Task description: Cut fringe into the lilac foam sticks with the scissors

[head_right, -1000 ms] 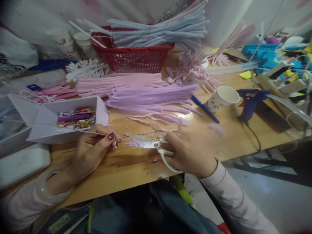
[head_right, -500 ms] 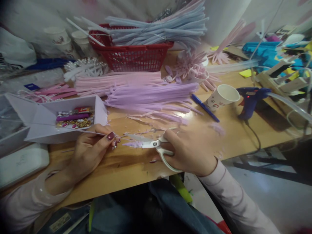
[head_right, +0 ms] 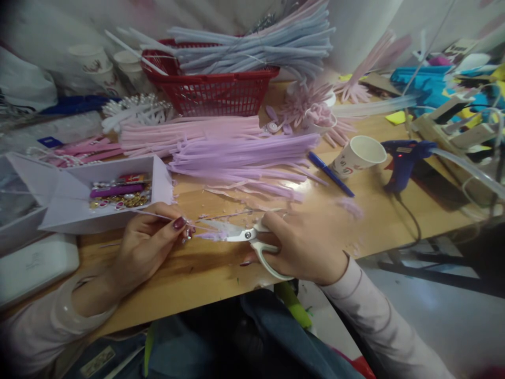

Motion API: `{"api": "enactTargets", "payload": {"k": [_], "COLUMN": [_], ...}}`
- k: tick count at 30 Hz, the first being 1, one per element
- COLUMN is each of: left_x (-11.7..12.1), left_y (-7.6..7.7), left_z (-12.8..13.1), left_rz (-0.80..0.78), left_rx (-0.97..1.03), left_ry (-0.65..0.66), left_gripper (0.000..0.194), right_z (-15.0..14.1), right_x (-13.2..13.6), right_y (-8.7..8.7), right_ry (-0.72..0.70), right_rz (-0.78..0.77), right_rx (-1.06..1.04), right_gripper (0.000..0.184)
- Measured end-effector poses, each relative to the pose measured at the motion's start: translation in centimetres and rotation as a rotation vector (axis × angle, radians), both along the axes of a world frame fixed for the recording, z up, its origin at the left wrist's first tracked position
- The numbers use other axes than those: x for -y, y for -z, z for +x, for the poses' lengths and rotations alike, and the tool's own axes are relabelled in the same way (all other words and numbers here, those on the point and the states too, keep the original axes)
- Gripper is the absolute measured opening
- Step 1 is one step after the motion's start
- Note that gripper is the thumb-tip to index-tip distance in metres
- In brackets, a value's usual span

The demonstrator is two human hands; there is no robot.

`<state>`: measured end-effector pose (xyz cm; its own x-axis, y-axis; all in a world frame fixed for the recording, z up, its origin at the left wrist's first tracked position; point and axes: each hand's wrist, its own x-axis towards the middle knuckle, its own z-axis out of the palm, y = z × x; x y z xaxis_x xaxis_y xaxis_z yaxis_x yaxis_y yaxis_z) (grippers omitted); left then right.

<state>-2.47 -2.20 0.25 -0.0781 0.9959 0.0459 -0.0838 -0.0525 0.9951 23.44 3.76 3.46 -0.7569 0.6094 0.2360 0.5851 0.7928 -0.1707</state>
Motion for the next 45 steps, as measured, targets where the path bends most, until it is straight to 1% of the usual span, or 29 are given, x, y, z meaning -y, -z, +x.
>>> {"api": "enactTargets", "payload": {"k": [5,11,14,19,23,28,34,37,39,41,43,45], "left_x": [-0.1,-0.2,-0.2,-0.2,-0.2,-0.3,-0.3,-0.3,-0.3,-0.3,-0.4,-0.5], "left_y": [-0.1,0.0,-0.1,-0.3,-0.2,-0.1,-0.2,-0.3,-0.3,-0.4,-0.4,-0.3], "left_z": [0.0,0.0,0.0,0.0,0.0,0.0,0.1,0.2,0.3,0.4,0.4,0.4], "left_rz": [-0.013,-0.005,-0.009,-0.022,-0.044,-0.028,-0.016,0.001,0.020,0.050,0.068,0.073], "left_rx": [-0.022,0.029,0.035,0.053,0.042,0.066,0.049,0.004,-0.024,-0.036,-0.042,-0.053], "left_ry": [-0.010,-0.012,-0.020,-0.024,-0.030,-0.011,-0.040,-0.065,-0.085,-0.090,-0.077,-0.063], "left_gripper": [0.017,0.011,0.013,0.014,0.018,0.012,0.012,0.011,0.010,0.012,0.016,0.018], "right_z": [0.2,0.2,0.2,0.3,0.4,0.4,0.6,1.0,1.3,1.4,1.2,0.9], "right_x": [0.0,-0.1,-0.1,0.0,0.0,0.1,0.1,0.1,0.0,0.0,0.0,0.0], "right_y": [0.1,0.0,0.0,0.2,0.3,0.1,0.5,0.8,0.8,0.6,0.5,0.4], "right_ry": [-0.007,-0.017,-0.033,-0.032,-0.029,-0.038,-0.039,0.020,0.080,0.112,0.105,0.084], "right_rz": [-0.035,-0.089,-0.095,-0.086,-0.085,-0.083,0.004,0.017,0.002,-0.009,0.012,0.066], "right_rx": [0.002,0.003,-0.011,-0.016,-0.026,-0.047,-0.047,-0.033,-0.016,0.009,0.032,0.030], "right_gripper": [0.023,0.023,0.023,0.019,0.022,0.024,0.024,0.025,0.024,0.027,0.029,0.029]}}
